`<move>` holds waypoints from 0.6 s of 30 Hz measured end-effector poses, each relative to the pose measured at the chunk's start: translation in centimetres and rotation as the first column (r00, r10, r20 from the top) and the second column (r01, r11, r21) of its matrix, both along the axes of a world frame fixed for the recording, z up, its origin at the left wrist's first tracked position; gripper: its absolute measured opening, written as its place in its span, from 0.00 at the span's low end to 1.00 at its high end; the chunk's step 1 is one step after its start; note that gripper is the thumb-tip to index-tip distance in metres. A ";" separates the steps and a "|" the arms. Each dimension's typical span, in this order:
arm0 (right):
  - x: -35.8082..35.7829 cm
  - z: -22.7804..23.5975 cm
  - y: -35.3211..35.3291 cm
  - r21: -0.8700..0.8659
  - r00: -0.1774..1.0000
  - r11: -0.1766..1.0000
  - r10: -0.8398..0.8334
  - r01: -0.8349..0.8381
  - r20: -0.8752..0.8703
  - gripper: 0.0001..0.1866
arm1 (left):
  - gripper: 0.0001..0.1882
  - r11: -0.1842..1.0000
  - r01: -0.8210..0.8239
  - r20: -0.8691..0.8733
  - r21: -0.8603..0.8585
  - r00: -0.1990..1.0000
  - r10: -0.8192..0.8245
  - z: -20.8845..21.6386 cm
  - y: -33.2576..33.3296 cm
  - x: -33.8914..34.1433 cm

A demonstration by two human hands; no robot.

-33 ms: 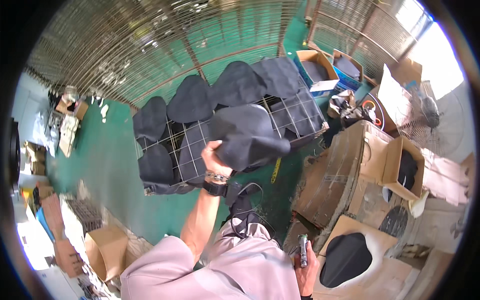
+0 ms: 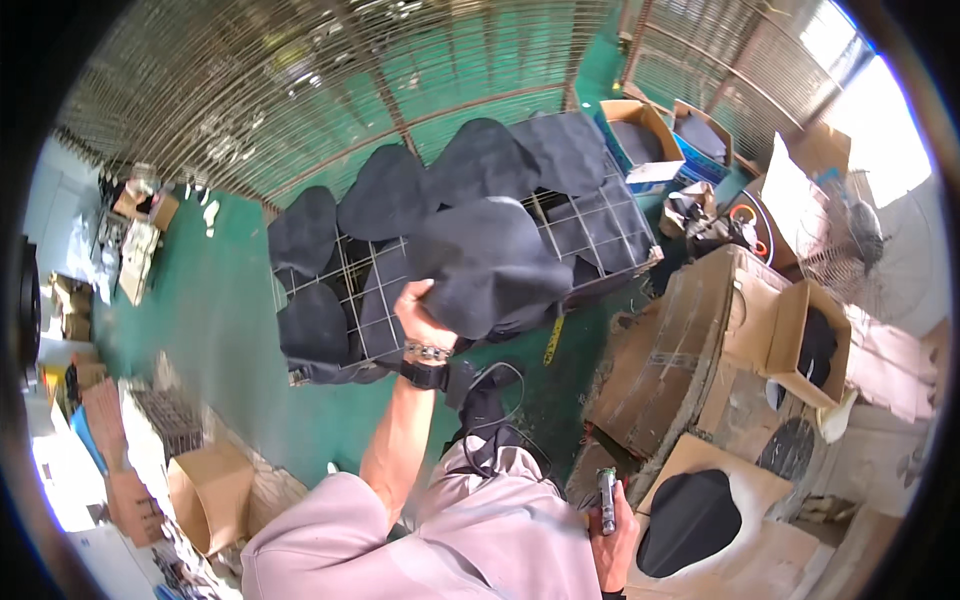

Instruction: The person repeatedly picks up black, heart-shaped parts from a wire rack, places them on a cardboard surface, and sprays them with a handheld spray gun. After spraying, the person returns the parts to the rack and repeats the process with new items.

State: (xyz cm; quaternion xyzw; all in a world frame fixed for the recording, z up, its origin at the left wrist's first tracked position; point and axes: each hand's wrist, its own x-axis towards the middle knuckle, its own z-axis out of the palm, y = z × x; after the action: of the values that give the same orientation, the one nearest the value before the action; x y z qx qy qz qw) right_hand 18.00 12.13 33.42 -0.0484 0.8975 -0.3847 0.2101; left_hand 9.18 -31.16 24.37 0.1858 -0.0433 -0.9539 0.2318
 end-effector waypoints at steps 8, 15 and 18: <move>-3.5 -0.1 -4.4 0.061 0.991 0.992 0.110 -0.115 0.077 0.28 | 0.22 0.803 -0.595 0.382 0.007 0.744 0.548 -17.0 -9.3 12.1; -5.3 -0.2 -6.8 0.162 0.987 0.975 0.141 -0.152 0.079 0.28 | 0.32 0.903 -0.421 0.893 -0.082 0.372 0.255 -27.1 -11.2 17.1; -5.8 -0.7 -6.8 0.117 0.988 0.982 0.140 -0.146 0.061 0.28 | 0.41 0.929 0.076 0.820 -0.363 -0.447 0.357 -29.7 -11.6 18.0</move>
State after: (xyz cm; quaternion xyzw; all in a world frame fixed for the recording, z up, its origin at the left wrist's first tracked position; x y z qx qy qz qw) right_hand 12.22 5.28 32.72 -0.0899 0.9074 -0.3148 0.2635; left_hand 27.22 -42.72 -5.28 0.8713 -0.3141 -0.2930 0.2372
